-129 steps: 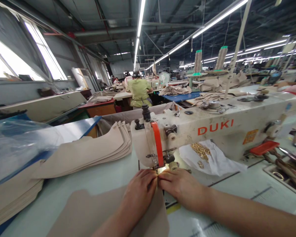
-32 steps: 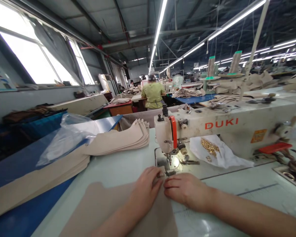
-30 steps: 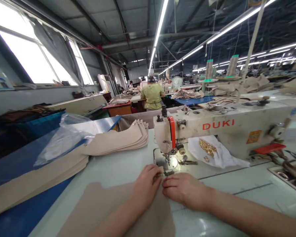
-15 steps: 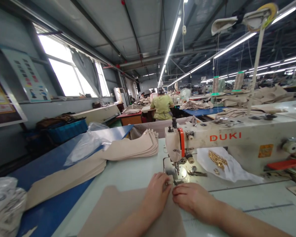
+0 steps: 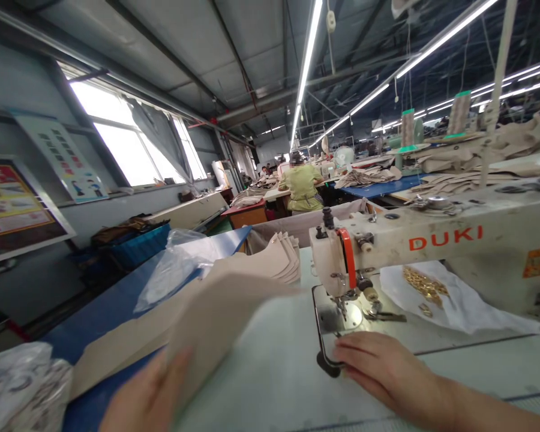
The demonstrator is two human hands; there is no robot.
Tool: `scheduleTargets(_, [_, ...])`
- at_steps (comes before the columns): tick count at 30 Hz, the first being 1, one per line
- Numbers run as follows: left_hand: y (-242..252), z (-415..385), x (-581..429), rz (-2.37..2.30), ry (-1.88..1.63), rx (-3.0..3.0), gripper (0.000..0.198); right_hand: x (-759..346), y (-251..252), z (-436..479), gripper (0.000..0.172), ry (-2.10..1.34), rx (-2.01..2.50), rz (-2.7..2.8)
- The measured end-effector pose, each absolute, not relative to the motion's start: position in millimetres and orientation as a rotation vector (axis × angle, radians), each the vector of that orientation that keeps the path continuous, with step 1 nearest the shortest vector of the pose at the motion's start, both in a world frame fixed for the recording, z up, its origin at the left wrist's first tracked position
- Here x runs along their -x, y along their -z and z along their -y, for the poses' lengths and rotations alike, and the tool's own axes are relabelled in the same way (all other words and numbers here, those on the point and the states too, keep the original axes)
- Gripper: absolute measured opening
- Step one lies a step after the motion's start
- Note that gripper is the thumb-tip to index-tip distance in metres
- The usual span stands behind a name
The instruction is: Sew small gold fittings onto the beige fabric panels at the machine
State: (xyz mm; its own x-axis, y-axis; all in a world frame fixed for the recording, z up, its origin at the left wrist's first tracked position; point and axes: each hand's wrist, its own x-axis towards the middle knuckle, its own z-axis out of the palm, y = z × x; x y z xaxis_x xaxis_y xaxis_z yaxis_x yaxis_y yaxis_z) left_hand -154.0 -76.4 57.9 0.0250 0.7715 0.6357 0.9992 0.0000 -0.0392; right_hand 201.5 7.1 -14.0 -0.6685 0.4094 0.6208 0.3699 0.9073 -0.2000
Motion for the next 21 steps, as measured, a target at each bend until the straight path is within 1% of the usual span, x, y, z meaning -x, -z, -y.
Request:
scheduleTargets(1, [-86.4,61.3,155.7,1.877,0.589,1.654,0.036,-201.4,14.8,-7.1,0.026,-0.078,0.564,2.36])
scheduleTargets(3, [-130.7,24.2,154.4,1.813,0.575,1.579,0.042,-201.0,16.1,-7.6,0.025,-0.085,0.563,2.362])
scheduleTargets(4, [-143.7,3.6,152.4,1.752,0.56,1.661,0.043,-200.9,16.5,-8.0,0.025,-0.088,0.563,2.362])
scheduleTargets(6, [-149.5,-36.8,147.5,1.709,0.502,1.81,0.044,-201.1,16.9,-9.1,0.025,-0.09,0.57,2.347])
scheduleTargets(8, [-132.9,-70.0,142.0,1.855,0.44,1.895,0.045,-201.9,17.5,-10.6,0.027,-0.084,0.587,2.326])
scheduleTargets(9, [-119.4,-82.1,139.0,1.894,0.42,1.917,0.041,-202.3,18.2,-11.5,0.027,-0.077,0.594,2.319])
scheduleTargets(11, [-88.3,-96.1,132.7,1.916,0.394,1.952,0.035,-202.5,20.3,-13.3,0.026,-0.056,0.608,2.307])
scheduleTargets(12, [-73.2,-98.4,129.9,1.906,0.383,1.973,0.036,-202.2,21.6,-14.2,0.026,-0.047,0.61,2.302])
scheduleTargets(16, [-30.4,-89.2,127.4,1.896,0.346,2.001,0.036,-200.1,24.1,-16.0,0.028,-0.038,0.59,2.292])
scheduleTargets(21, [-14.9,-63.7,145.6,1.914,0.3,1.931,0.038,-202.0,21.2,-14.9,0.025,-0.029,0.575,2.32])
